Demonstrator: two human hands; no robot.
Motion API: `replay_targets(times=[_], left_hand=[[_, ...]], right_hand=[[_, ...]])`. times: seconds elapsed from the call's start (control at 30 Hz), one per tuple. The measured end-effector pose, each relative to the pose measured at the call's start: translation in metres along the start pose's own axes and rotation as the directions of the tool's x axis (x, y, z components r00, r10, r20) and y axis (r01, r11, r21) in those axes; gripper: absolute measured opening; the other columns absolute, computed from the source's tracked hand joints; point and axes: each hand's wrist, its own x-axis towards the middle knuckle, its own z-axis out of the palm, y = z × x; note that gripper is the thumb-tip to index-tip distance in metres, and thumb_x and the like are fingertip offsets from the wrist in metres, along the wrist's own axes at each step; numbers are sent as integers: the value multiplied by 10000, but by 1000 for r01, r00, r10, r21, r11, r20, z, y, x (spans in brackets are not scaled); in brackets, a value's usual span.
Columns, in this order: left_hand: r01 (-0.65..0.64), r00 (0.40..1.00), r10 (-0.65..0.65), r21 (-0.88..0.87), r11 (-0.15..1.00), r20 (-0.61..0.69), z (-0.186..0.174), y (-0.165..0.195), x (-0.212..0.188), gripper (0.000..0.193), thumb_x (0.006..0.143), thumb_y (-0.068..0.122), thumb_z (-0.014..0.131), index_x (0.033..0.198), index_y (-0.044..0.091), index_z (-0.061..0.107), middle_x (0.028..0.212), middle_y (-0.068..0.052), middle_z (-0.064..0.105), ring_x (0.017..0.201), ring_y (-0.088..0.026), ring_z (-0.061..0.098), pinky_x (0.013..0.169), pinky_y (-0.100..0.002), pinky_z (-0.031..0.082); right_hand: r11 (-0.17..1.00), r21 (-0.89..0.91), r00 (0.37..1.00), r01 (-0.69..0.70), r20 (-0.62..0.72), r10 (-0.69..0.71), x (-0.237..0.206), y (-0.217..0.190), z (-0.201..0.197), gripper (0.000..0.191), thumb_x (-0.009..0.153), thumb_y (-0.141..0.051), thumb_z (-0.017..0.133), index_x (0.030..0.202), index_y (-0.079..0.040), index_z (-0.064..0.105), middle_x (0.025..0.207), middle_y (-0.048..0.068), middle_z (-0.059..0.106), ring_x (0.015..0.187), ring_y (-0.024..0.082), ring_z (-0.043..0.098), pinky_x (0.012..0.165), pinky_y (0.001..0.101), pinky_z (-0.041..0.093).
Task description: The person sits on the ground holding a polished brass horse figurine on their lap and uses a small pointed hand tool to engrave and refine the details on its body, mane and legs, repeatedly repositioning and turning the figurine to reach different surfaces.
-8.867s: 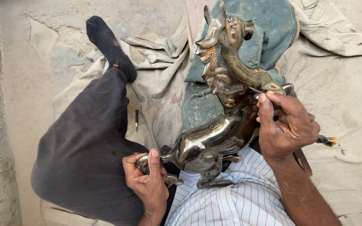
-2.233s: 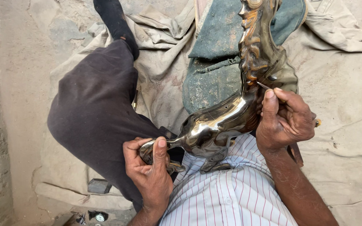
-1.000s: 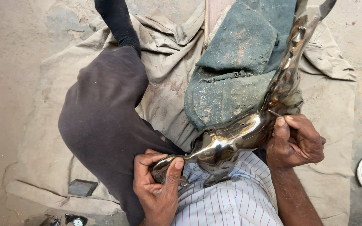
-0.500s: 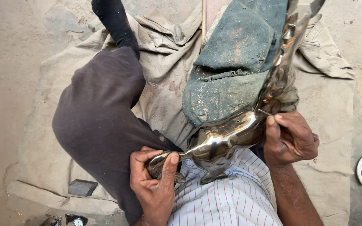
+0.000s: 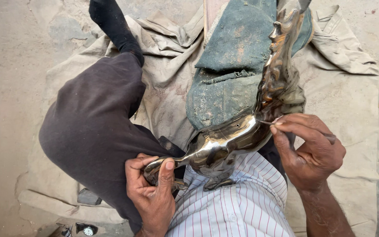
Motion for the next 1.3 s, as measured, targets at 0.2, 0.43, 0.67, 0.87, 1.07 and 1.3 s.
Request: replay_targets(times=[0.2,0.43,0.67,0.87,1.07,1.3], left_hand=[[-6,1000,7,129,992,-5,-3,-2,1,259,935,77,756,1057,24,534,913,-40,552,740,-28,503,586,-162,416],[31,999,-29,124,992,-20,-5,-5,3,273,915,101,762,1040,32,528,889,-40,577,724,-38,557,572,-169,456],[-4,1000,4,109,994,-8,-5,-6,3,272,946,69,751,1070,26,512,935,-49,568,783,-45,568,662,-187,491],[-8,1000,11,160,987,-17,-3,-5,1,263,939,53,744,1066,25,515,938,-45,564,764,-38,543,619,-174,448],[-13,1000,16,158,987,-16,-1,-5,2,261,942,54,742,1064,28,512,939,-39,550,749,-28,520,591,-164,433],[-11,999,16,139,990,-34,0,-6,1,283,930,42,754,1077,23,513,973,-54,549,765,-34,518,613,-164,433]], right_hand=[[998,-47,999,29,-18,-30,15,-3,7,231,846,140,811,997,48,661,929,181,729,882,269,753,712,316,599],[987,-109,993,116,31,-113,19,-1,8,227,923,131,834,1074,41,689,996,181,736,873,253,755,744,302,605],[987,-135,993,87,88,-76,24,-8,4,213,891,108,821,1040,27,693,960,163,737,869,262,756,719,304,603],[985,-150,990,90,120,-72,27,-14,-1,201,891,71,829,1026,-4,700,955,134,740,853,241,752,741,312,603],[995,-75,997,72,33,-70,20,-8,2,205,846,107,807,988,24,684,920,164,735,880,260,756,691,302,594],[997,-47,996,-55,-72,52,2,-3,8,209,884,149,789,1029,46,680,953,208,744,805,205,732,560,222,489]])
